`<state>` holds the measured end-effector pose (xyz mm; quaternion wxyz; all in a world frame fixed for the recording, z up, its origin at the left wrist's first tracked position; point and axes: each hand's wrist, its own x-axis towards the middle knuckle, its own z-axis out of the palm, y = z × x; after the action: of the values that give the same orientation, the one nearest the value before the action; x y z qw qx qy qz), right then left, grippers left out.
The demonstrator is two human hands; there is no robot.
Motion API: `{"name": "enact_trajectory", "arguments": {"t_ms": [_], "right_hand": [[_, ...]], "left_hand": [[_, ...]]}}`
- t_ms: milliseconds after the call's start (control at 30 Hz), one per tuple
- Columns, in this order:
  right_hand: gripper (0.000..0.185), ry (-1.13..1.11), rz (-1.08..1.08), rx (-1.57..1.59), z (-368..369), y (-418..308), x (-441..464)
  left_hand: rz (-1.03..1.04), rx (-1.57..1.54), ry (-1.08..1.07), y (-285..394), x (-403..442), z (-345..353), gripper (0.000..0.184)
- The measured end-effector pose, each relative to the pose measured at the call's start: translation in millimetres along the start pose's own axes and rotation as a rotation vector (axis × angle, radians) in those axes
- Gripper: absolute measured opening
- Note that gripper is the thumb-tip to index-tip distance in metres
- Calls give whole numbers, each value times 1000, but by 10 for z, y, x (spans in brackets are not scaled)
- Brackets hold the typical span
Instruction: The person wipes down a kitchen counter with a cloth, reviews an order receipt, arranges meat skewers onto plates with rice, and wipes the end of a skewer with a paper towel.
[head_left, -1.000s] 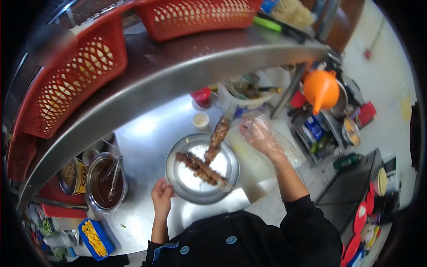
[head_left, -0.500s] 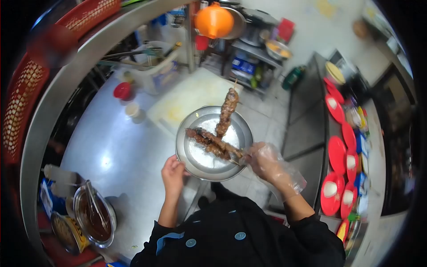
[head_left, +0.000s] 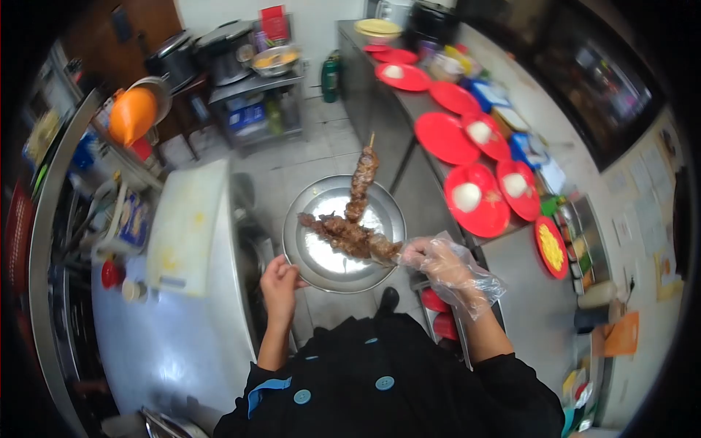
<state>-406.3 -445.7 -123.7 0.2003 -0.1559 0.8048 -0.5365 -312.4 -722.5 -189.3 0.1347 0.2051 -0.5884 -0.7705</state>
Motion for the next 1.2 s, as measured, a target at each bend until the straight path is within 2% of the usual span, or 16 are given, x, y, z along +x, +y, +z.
{"name": "enact_trajectory", "arguments": {"t_ms": [67,200,300,533,600,633,700,800,867,933,1000,1033,1133,1200], "right_hand": [[20,86,69,35,-270,11,-160],[20,253,-5,13,-874,466,-334],[20,353,-156,-177,-1320,694,-463],[18,428,-78,-99,-2036,993,-636],[15,589,-223,-424,-2193,1167,-626],[15,597,-212,-417,-2235,1189,-646],[14,663,-77,-816,-2292,1135,-731],[12,700,112,-862,-2283,1292,-1025],[10,756,182,-845,-2218,1395,-1286],[9,821,260,-822,-2048,1447,-1545],[8,910,436,-742,-1846,1443,-1770],[10,976,455,-763,-1729,1431,-1851],[9,1135,571,-794,-1380,1448,-2009],[10,1189,646,-792,-1188,1484,-2061]], "left_hand": [[-2,-7,-44,-130,151,354,28],[-18,59,-109,-344,405,1129,31],[-41,-22,-161,-511,518,1743,30],[-65,10,-287,-655,697,2765,26],[-58,68,-349,-672,789,3030,25],[-65,78,-358,-673,827,3102,25],[-73,138,-510,-671,906,3262,26],[-151,184,-706,-738,935,3598,28],[-183,216,-831,-974,953,3788,27],[-291,266,-1048,-1183,904,4022,27],[-350,318,-1186,-1467,836,4200,27],[-388,362,-1276,-1597,796,4276,26],[-343,481,-1462,-1870,649,4462,30],[-401,486,-1495,-1968,589,4562,37]]}}
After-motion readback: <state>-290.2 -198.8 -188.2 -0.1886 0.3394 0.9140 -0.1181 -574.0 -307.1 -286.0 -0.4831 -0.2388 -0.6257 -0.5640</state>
